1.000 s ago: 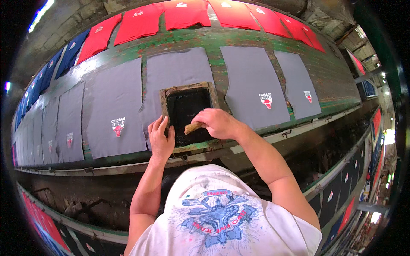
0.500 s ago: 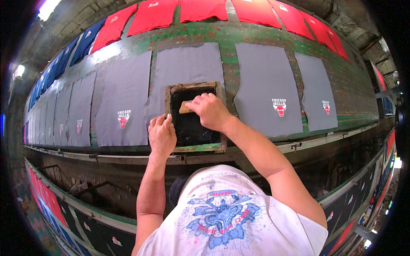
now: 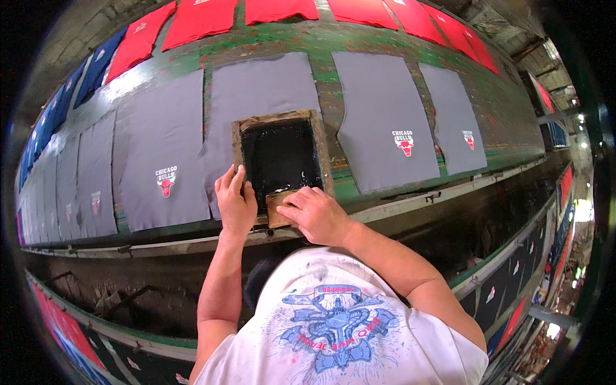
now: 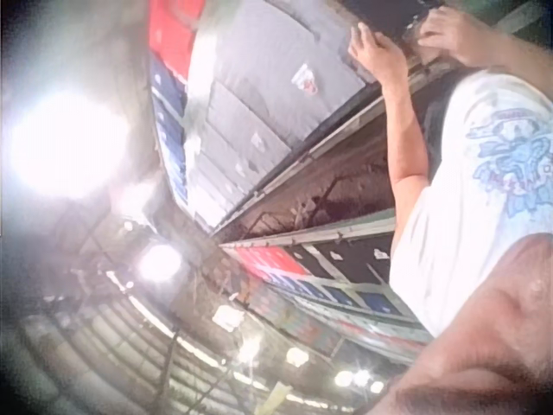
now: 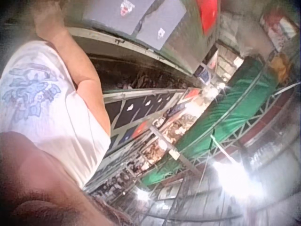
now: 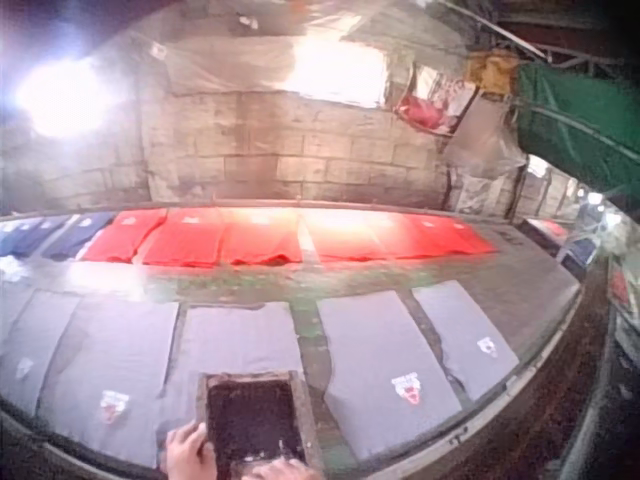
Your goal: The person uses a squeegee to spread ink across a screen printing frame and presses it onto a series of t-shirts laid out on a table. The shirts are in various colors including blue, red, black, and gray, each receiving a printed logo.
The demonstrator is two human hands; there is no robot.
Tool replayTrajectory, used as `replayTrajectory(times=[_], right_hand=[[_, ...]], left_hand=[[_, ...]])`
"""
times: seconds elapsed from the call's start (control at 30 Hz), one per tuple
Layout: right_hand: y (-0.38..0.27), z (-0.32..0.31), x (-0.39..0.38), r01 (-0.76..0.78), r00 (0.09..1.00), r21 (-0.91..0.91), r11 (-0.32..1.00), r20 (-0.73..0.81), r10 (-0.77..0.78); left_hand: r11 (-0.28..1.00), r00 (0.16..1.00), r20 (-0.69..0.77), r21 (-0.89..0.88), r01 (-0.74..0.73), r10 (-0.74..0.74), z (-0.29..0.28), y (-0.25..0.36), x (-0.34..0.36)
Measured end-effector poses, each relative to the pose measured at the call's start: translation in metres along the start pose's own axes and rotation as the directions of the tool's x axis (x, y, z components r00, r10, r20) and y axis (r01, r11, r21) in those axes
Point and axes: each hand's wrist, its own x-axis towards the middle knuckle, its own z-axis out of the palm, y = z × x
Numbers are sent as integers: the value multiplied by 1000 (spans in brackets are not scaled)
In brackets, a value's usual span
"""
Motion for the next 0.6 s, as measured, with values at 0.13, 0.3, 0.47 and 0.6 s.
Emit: replayTrajectory(times=[0.13,0.3,0.47,0.6], right_hand=[[8,-6,-15,-88,979,183,979,-164,118],[24,4,-39,-469,664,570,675,-276,695],[31,9,-59,-481,740,637,603,-75,668],[25,5,-61,-406,762,657,635,-140,632]], left_hand=[[973,994,-12,-204,106,-110,6,-5,-9],[892,983,-5,-420,165,-183,9,-10,-12],[884,980,-16,-434,171,-198,8,-8,-12],[862,987,-55,-495,105,-151,-4,11,-8]])
